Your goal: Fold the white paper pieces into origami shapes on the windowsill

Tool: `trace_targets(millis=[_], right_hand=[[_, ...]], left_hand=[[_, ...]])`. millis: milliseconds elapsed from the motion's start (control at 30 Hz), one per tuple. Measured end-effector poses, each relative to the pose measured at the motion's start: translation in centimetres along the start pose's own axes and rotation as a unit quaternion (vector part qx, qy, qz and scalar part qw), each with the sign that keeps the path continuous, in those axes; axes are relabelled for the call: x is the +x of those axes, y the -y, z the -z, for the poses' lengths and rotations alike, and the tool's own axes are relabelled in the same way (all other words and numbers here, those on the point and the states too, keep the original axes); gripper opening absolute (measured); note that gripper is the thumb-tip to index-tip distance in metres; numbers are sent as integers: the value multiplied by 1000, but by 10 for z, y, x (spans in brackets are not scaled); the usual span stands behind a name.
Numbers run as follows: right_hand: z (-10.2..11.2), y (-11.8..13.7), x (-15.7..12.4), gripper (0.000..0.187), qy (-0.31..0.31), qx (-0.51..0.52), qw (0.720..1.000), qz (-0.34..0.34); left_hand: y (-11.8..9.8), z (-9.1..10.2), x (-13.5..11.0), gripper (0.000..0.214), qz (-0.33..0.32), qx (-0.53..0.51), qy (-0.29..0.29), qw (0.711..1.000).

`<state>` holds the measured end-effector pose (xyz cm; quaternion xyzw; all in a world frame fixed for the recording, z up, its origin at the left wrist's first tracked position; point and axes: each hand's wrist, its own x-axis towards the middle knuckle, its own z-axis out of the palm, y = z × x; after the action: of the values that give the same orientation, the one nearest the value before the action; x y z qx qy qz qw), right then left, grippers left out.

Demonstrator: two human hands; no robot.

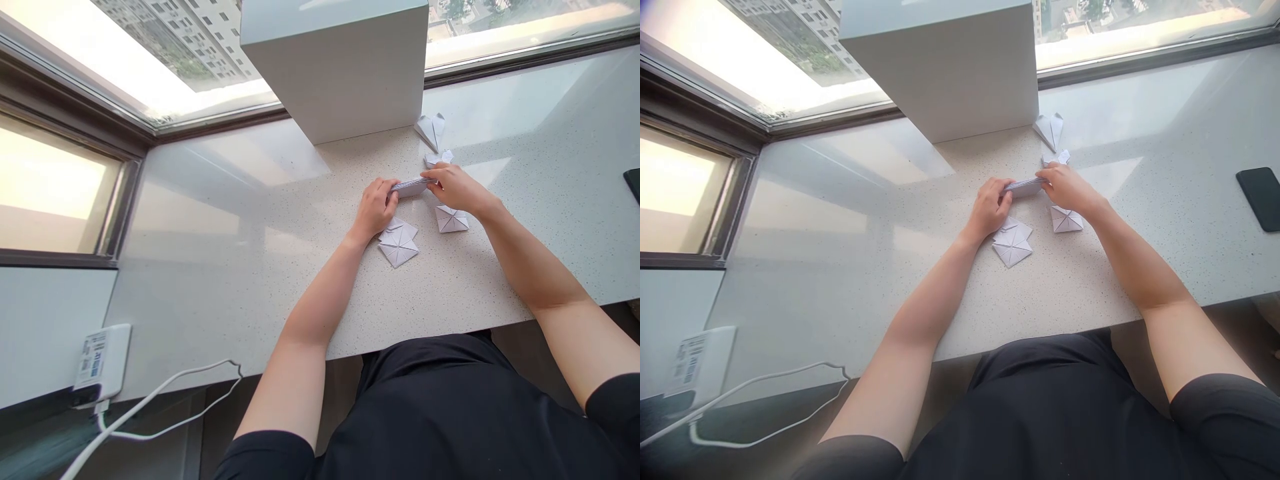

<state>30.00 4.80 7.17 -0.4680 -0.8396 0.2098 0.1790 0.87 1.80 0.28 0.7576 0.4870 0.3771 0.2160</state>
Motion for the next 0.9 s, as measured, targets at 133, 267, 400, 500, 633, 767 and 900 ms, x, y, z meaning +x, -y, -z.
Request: trace_targets(millis=[133,267,400,500,633,767,900], right_hand=[[-1,3,-3,43,18,-20,1000,-11],[-5,7,-4,54,27,-17,999,-20],[-13,9,-4,52,25,-20,999,-14],[-15,12,-5,50,36,-26,999,-18],[-11,20,-8,60,61,-29,997,-34],[-15,29,-8,68,71,-35,996,-31],[-21,31,-7,71,66,-32,997,-19]], left_hand=[[0,0,1,39,-7,-1,12,1000],[-2,2,2,35,-4,-8,12,1000],[-6,5,2,35,-2,-8,14,1000],[-9,6,2,35,-5,6,21,1000],[-10,7,2,37,1,30,35,999],[-6,5,2,40,-9,29,37,999],[-4,4,2,41,-16,24,34,999]])
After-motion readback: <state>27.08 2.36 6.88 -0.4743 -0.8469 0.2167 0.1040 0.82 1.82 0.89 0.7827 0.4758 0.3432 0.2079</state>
